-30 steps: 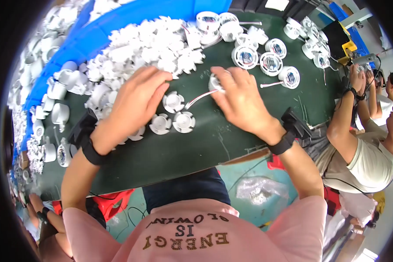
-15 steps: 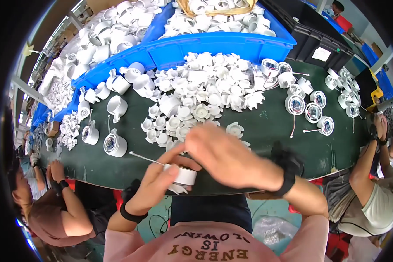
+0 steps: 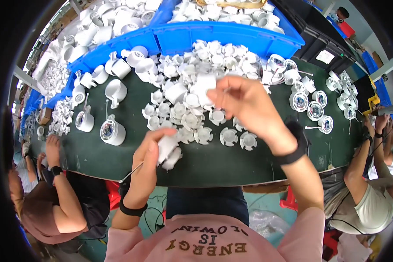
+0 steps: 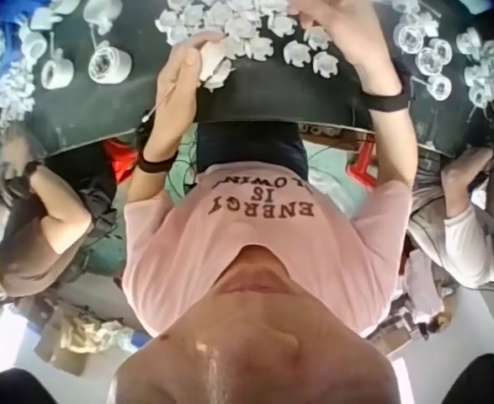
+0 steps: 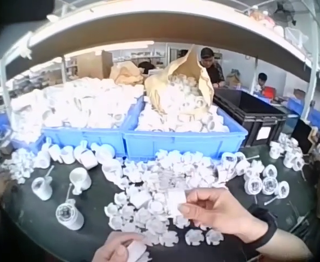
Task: The person picks up a white plastic housing and a fan blade, inserts the fan blade into the housing, and presses the components together. They then place the assembled unit onto the table and repeat the process with another set of parts.
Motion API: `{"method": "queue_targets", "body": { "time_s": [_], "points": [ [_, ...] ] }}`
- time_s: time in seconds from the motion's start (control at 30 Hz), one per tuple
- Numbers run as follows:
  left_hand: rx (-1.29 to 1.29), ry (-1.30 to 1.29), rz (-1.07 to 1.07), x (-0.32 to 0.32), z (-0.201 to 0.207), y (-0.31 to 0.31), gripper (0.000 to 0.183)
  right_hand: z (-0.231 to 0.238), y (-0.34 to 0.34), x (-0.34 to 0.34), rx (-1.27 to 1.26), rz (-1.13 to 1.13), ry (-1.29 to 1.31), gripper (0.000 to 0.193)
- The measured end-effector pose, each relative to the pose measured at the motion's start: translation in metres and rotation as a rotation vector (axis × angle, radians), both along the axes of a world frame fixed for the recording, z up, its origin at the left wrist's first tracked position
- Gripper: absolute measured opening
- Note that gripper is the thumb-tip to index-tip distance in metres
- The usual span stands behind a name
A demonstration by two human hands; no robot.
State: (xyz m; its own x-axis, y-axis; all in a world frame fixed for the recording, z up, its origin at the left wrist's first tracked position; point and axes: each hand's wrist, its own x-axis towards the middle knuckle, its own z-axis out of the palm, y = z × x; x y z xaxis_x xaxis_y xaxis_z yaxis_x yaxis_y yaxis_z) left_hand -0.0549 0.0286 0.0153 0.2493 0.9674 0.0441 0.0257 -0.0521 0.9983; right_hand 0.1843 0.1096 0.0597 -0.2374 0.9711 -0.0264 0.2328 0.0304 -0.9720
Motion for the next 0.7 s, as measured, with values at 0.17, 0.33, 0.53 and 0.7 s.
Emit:
{"method": "queue_targets", "body": {
  "time_s": [0.17,0.33,0.53,0.7],
  "points": [
    [-0.110,-0.230,0.144,0.040,-0.005,0.000,0.047,-0.022,-0.076,-0.021,-0.004,0.055,0.181,0.040],
    [-0.020,-0.111,0.098,0.054,-0.008,-0.007,0.048,-0.037,-0.094,-0.023,0.141,0.008,0.031,0.041],
    [0.160,0.109,0.032,0.051,-0.006,-0.004,0.047,-0.048,-0.098,-0.021,0.547,-0.031,-0.091,0.035],
    [0.217,0.057,0.102,0.061,-0.004,-0.005,0.050,-0.052,-0.100,-0.026,0.508,-0.104,-0.023,0.032]
  ]
}}
